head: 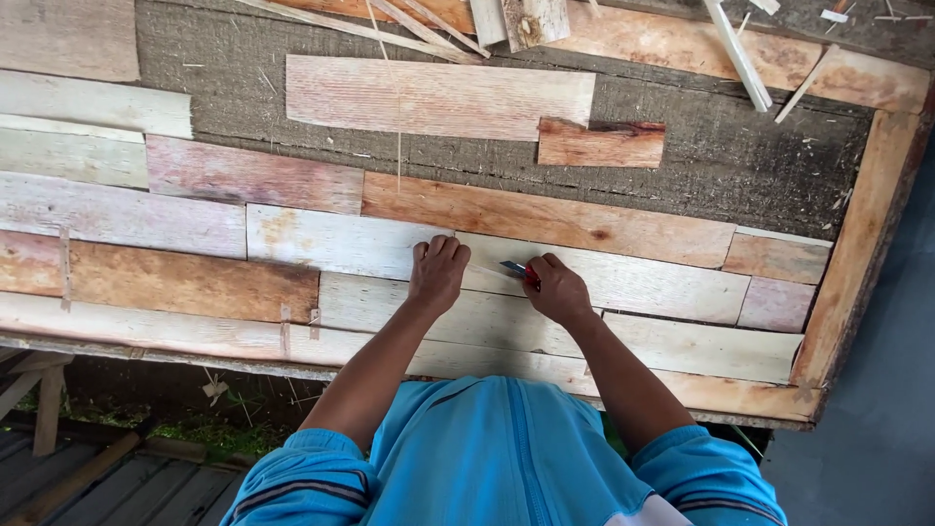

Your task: Cutting thin wood strips with a utility knife and arranging them on a wooden base to create a pattern.

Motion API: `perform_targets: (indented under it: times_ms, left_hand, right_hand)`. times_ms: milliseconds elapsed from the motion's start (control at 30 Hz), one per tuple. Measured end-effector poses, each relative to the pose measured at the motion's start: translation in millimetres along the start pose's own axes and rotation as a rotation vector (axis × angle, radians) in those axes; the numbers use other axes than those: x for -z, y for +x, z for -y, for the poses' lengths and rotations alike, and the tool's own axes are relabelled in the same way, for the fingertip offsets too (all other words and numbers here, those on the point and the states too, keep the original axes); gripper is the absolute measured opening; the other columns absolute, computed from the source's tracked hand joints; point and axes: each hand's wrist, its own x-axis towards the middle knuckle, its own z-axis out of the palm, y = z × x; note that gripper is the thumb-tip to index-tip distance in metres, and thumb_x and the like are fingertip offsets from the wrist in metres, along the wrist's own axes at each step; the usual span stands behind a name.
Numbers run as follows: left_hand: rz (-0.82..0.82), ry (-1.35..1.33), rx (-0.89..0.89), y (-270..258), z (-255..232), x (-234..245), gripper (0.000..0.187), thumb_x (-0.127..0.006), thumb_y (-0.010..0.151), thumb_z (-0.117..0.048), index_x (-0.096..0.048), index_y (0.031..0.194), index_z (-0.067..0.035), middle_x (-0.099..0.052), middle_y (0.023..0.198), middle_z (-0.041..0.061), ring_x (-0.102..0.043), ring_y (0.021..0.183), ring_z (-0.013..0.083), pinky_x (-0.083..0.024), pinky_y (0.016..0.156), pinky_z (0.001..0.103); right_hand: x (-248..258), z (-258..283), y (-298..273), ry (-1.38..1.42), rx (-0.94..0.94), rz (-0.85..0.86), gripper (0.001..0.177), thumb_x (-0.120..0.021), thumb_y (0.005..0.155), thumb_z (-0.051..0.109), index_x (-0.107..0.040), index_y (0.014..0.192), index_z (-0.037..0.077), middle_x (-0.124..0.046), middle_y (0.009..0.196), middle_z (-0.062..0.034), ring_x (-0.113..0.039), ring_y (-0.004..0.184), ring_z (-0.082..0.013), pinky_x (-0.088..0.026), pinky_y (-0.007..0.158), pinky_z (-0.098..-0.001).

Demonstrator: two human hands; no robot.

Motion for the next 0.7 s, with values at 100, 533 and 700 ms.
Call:
perform_targets:
  times_ms: [100, 533, 700]
  left_hand:
    - [0.03, -0.051, 0.005, -4, 5, -12, 0.011, -0.059, 0.097, -0.017, -0.049, 0.1, -0.02, -0.046, 0.097, -0.001, -0.046, 0.111, 0.0226, -0.033, 0.092, 0.044]
    - [-0.044, -0.311, -0.062, 130, -25, 64, 0.014, -0.054, 0.11, -0.018, -0.053, 0.123, -0.014, -0.047, 0.117, 0.006, -0.056, 0.111, 0.0295, -0.051, 0.091, 0.045]
    - [-0.21, -0.339, -0.101, 200, -24, 46, 0.04, -0.071, 0.093, -0.009, -0.055, 0.129, -0.013, -0.046, 0.115, 0.006, -0.058, 0.104, 0.0324, -0.054, 0.087, 0.045]
  right_hand:
    - [7, 3, -4, 0.042, 0.026, -0.025, 0.025, -0.072, 0.087, 0.028, -0.067, 0.108, 0.015, -0.064, 0.104, -0.006, -0.074, 0.086, -0.0338, -0.064, 0.07, -0.0457]
    - [121, -57, 68, -0.019, 0.006, -0.086, 0.04, -0.072, 0.087, 0.031, -0.068, 0.126, 0.024, -0.074, 0.099, -0.0108, -0.073, 0.096, -0.0358, -0.061, 0.081, -0.0494]
    - [159, -87, 114, -0.059, -0.15, -0.053, 0.074, -0.066, 0.091, 0.03, -0.038, 0.159, 0.027, -0.069, 0.124, -0.0165, -0.07, 0.11, -0.0384, -0.059, 0.089, -0.0525]
